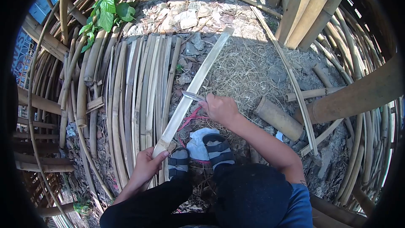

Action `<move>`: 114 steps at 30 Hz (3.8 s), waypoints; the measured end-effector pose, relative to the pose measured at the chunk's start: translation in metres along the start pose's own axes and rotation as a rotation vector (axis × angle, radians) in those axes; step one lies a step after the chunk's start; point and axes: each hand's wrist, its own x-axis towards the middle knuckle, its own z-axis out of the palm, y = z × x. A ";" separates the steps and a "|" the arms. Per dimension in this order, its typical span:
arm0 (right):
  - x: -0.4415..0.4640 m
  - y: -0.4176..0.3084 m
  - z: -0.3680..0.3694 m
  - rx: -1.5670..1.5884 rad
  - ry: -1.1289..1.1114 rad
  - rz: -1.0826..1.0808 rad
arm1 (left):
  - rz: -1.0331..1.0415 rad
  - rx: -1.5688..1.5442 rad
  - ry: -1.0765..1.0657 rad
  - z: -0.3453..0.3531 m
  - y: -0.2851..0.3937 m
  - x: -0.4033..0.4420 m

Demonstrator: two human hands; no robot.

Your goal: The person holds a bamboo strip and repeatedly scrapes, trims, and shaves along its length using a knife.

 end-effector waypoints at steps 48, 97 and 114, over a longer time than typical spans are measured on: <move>0.061 0.126 -0.012 -0.238 0.041 0.207 | -0.003 -0.069 -0.050 0.001 -0.008 -0.005; 0.047 0.137 -0.026 -0.257 -0.092 0.372 | -0.050 -0.104 -0.110 0.004 -0.007 -0.011; 0.021 0.089 -0.015 -0.041 -0.014 0.094 | -0.048 -0.121 -0.156 -0.003 -0.016 -0.005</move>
